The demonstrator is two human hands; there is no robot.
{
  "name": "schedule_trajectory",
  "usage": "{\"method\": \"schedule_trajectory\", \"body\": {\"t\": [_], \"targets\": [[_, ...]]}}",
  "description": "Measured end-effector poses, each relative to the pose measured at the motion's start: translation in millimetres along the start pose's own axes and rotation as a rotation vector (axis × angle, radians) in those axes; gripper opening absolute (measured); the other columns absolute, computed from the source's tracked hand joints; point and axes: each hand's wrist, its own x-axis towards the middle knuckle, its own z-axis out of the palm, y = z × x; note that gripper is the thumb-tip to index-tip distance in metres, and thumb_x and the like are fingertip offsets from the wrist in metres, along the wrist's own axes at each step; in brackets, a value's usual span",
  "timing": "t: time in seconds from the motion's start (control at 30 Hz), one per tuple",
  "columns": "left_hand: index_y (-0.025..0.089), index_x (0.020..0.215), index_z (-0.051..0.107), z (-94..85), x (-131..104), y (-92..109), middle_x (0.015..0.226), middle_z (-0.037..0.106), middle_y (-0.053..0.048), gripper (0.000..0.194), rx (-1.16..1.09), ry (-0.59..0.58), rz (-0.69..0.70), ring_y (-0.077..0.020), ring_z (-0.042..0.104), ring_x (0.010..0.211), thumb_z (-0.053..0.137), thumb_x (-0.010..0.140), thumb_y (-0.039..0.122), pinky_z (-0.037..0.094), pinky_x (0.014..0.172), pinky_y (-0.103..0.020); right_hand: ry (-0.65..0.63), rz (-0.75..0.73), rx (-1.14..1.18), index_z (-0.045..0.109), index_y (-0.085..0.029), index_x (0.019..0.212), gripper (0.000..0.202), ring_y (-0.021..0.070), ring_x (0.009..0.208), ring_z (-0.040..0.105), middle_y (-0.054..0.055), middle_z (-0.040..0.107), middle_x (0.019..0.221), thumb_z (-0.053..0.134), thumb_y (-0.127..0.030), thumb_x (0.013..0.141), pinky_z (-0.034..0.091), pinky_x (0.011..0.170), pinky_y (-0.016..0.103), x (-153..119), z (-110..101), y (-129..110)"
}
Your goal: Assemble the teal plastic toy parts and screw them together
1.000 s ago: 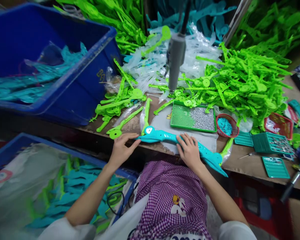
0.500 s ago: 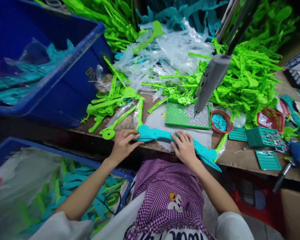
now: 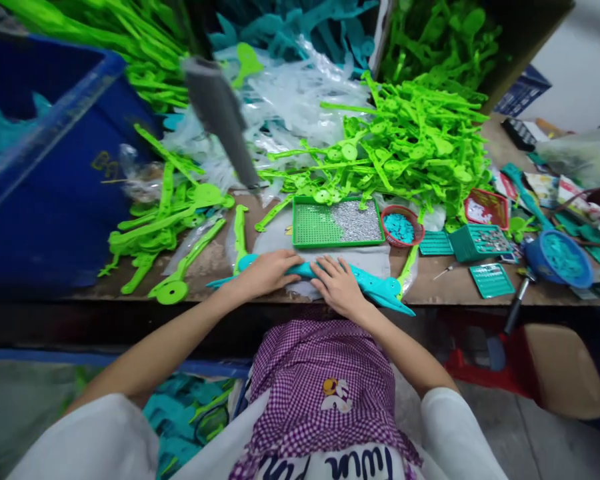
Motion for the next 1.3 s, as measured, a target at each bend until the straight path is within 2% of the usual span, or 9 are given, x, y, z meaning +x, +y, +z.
{"method": "schedule_trajectory", "body": {"t": [0.1, 0.23, 0.37, 0.63, 0.8, 1.07, 1.13, 1.2, 1.3], "targets": [[0.021, 0.106, 0.066, 5.9, 3.9, -13.1, 0.108, 0.07, -0.009, 0.028, -0.043, 0.002, -0.014, -0.0262, 0.067, 0.098, 0.069, 0.08, 0.031, 0.051, 0.084, -0.034, 0.122, 0.058, -0.003, 0.056, -0.02, 0.136, 0.044, 0.0208, 0.132, 0.052, 0.01, 0.061, 0.138, 0.034, -0.038, 0.102, 0.036, 0.113, 0.044, -23.9, -15.7, 7.0], [0.024, 0.103, 0.067, 9.9, 6.2, -20.2, 0.107, 0.071, -0.007, 0.03, -0.055, 0.011, -0.046, -0.0259, 0.068, 0.091, 0.069, 0.077, 0.039, 0.051, 0.077, -0.033, 0.355, 0.309, -0.052, 0.067, -0.022, 0.118, 0.035, 0.0212, 0.116, 0.064, 0.009, 0.072, 0.118, 0.041, -0.036, 0.101, 0.043, 0.106, 0.043, -78.1, -43.8, 31.0], [0.023, 0.1, 0.068, 11.8, 19.1, -4.4, 0.104, 0.071, -0.007, 0.028, -0.061, 0.032, -0.056, -0.0268, 0.068, 0.09, 0.069, 0.076, 0.038, 0.051, 0.073, -0.034, 0.322, 0.357, -0.087, 0.068, -0.023, 0.119, 0.033, 0.0232, 0.119, 0.064, 0.009, 0.072, 0.119, 0.046, -0.036, 0.099, 0.043, 0.105, 0.045, -104.0, -55.3, 41.2], [0.022, 0.102, 0.068, 15.5, 24.3, 6.9, 0.103, 0.071, -0.008, 0.029, -0.059, 0.054, -0.061, -0.027, 0.068, 0.094, 0.067, 0.078, 0.039, 0.052, 0.08, -0.036, 0.065, 0.027, 0.007, 0.058, -0.021, 0.135, 0.04, 0.0192, 0.137, 0.049, 0.006, 0.057, 0.142, 0.044, -0.035, 0.1, 0.039, 0.114, 0.042, -43.5, -13.2, 19.9], [0.024, 0.113, 0.068, 18.4, 21.8, 5.9, 0.114, 0.071, -0.007, 0.036, -0.14, 0.038, -0.001, -0.026, 0.067, 0.104, 0.064, 0.083, 0.043, 0.051, 0.09, -0.036, 0.083, -0.003, -0.004, 0.057, -0.019, 0.136, 0.04, 0.0202, 0.137, 0.049, 0.007, 0.056, 0.142, 0.043, -0.032, 0.101, 0.039, 0.115, 0.044, -44.4, -2.9, 23.5], [0.025, 0.113, 0.067, 26.2, 17.0, 12.5, 0.111, 0.068, -0.009, 0.027, -0.019, 0.077, -0.005, -0.0247, 0.066, 0.103, 0.062, 0.087, 0.033, 0.053, 0.086, -0.035, 0.037, 0.044, 0.09, 0.055, -0.024, 0.138, 0.04, 0.021, 0.137, 0.049, 0.007, 0.057, 0.141, 0.045, -0.032, 0.1, 0.041, 0.114, 0.046, -49.6, -11.6, 19.8], [0.025, 0.111, 0.067, 25.8, 16.5, 12.5, 0.107, 0.068, -0.008, 0.025, -0.049, 0.087, 0.0, -0.0243, 0.066, 0.099, 0.063, 0.087, 0.033, 0.054, 0.084, -0.035, 0.097, 0.081, 0.207, 0.054, -0.026, 0.138, 0.04, 0.0205, 0.132, 0.055, 0.007, 0.063, 0.136, 0.046, -0.034, 0.1, 0.046, 0.11, 0.044, -42.3, -26.4, 17.5], [0.024, 0.11, 0.067, 25.2, 17.3, 12.3, 0.105, 0.068, -0.008, 0.025, -0.074, 0.091, -0.008, -0.024, 0.067, 0.096, 0.064, 0.087, 0.034, 0.054, 0.08, -0.034, 0.282, 0.166, 0.317, 0.047, -0.028, 0.144, 0.045, 0.0207, 0.133, 0.053, 0.007, 0.062, 0.137, 0.046, -0.035, 0.1, 0.046, 0.11, 0.045, -19.8, -47.7, 14.2], [0.025, 0.11, 0.067, 24.4, 19.1, 13.0, 0.108, 0.067, -0.007, 0.027, -0.079, 0.082, -0.027, -0.0243, 0.067, 0.097, 0.066, 0.085, 0.033, 0.054, 0.08, -0.034, 0.678, 0.284, 0.392, 0.018, -0.028, 0.155, 0.065, 0.027, 0.149, 0.028, 0.008, 0.037, 0.157, 0.045, -0.043, 0.099, 0.031, 0.118, 0.058, 46.1, -80.0, 11.7]]}}
